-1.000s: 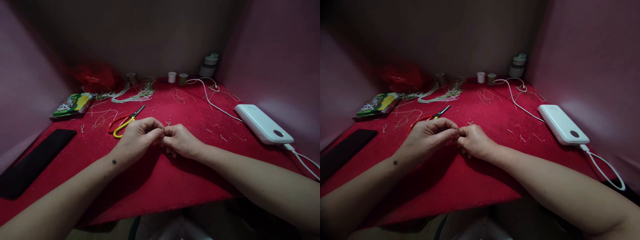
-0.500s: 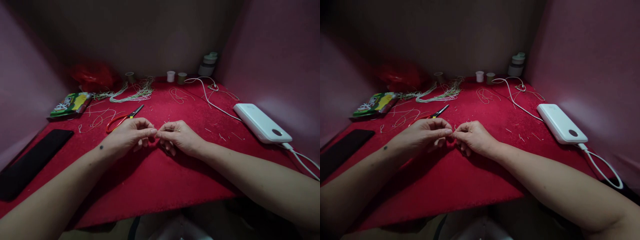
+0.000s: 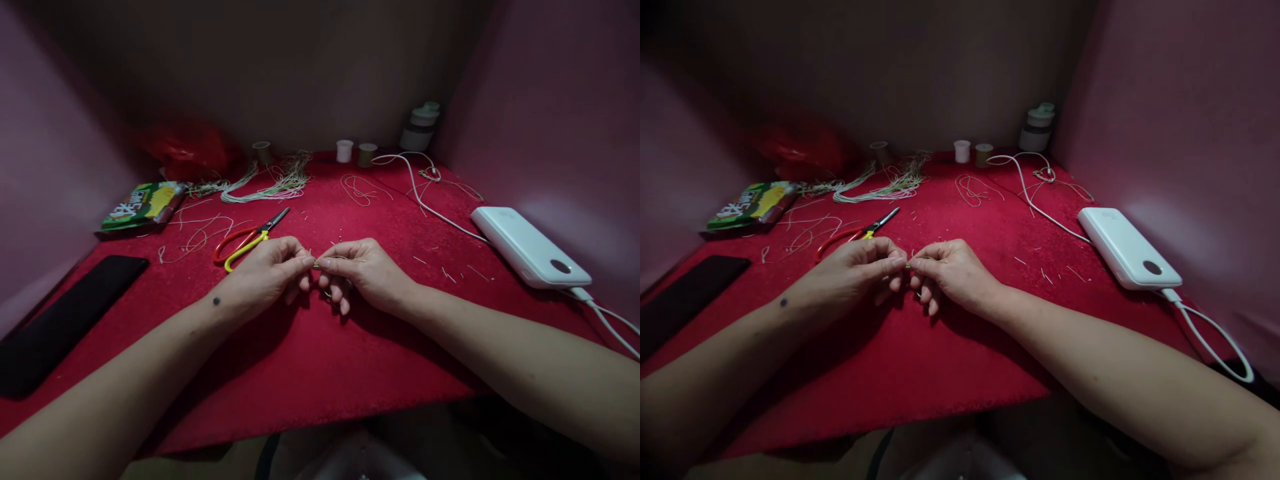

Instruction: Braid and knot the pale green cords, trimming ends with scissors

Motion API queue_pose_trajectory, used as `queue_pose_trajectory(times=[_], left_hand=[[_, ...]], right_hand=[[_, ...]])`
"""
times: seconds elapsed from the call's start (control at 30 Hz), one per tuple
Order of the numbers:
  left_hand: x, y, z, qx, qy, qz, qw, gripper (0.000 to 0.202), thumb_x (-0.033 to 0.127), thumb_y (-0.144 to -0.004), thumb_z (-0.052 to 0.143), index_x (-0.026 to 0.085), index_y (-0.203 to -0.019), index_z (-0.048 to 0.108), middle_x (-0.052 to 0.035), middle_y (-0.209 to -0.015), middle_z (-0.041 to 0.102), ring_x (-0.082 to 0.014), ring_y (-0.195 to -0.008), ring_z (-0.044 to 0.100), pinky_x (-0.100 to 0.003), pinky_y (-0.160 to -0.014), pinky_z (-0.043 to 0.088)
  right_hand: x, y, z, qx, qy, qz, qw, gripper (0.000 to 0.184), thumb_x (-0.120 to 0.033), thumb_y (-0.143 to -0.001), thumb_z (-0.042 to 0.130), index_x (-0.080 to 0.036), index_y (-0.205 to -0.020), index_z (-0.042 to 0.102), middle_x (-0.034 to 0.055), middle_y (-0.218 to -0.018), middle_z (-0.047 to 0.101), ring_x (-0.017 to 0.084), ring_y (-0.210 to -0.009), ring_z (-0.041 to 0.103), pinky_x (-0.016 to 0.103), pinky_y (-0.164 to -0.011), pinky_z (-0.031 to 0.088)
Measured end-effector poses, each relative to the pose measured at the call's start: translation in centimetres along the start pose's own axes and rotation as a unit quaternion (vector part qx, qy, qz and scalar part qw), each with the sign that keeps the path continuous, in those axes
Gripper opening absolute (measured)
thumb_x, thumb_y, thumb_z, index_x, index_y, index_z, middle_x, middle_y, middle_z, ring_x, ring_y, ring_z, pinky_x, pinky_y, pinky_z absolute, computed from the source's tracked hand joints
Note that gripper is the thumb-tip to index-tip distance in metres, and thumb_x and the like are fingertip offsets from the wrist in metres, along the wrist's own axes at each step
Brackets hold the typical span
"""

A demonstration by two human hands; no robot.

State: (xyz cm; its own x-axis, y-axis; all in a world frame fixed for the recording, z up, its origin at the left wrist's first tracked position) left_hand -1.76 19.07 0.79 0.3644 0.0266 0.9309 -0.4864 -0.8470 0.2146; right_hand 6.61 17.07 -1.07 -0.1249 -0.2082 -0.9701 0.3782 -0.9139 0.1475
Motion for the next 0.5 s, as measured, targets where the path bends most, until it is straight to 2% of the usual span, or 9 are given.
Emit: queue_pose_trajectory(times=[0.27, 0.5], left_hand=[[0.22, 0.11, 0.29, -0.004, 0.008, 0.008, 1.000, 0.018, 0.028, -0.085, 0.054, 0.018, -0.072, 0.047, 0.0024, -0.056, 0.059, -0.0089, -0.043, 0.053, -0.020, -0.041, 0.040], [0.86, 0.34, 0.00, 0.026, 0.001, 0.031, 0.999, 0.012, 0.020, -0.082, 0.054, 0.018, -0.073, 0.047, 0.0022, -0.054, 0.060, -0.0093, -0.043, 0.054, -0.019, -0.038, 0.043]], right_hand=[[-0.10, -0.07, -0.13, 0.018, 0.021, 0.001, 1.000, 0.019, -0.023, -0.085, 0.053, -0.015, -0.068, 0.055, -0.0012, -0.052, 0.060, 0.009, -0.034, 0.054, 0.019, -0.033, 0.046], [-0.13, -0.09, 0.00, 0.011, 0.001, -0.008, 1.000, 0.014, -0.020, -0.082, 0.054, -0.014, -0.070, 0.056, -0.0016, -0.055, 0.060, 0.008, -0.036, 0.054, 0.019, -0.033, 0.046]])
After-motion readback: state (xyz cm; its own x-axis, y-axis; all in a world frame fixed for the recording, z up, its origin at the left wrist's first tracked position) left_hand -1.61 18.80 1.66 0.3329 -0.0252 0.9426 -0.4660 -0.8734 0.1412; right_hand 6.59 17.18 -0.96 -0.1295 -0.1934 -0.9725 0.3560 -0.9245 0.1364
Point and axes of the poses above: each hand's wrist, its own y-axis away from the middle knuckle, its own z-axis out of the palm, x = y × z, the point moved 10 cm from there along -y, towards the middle knuckle
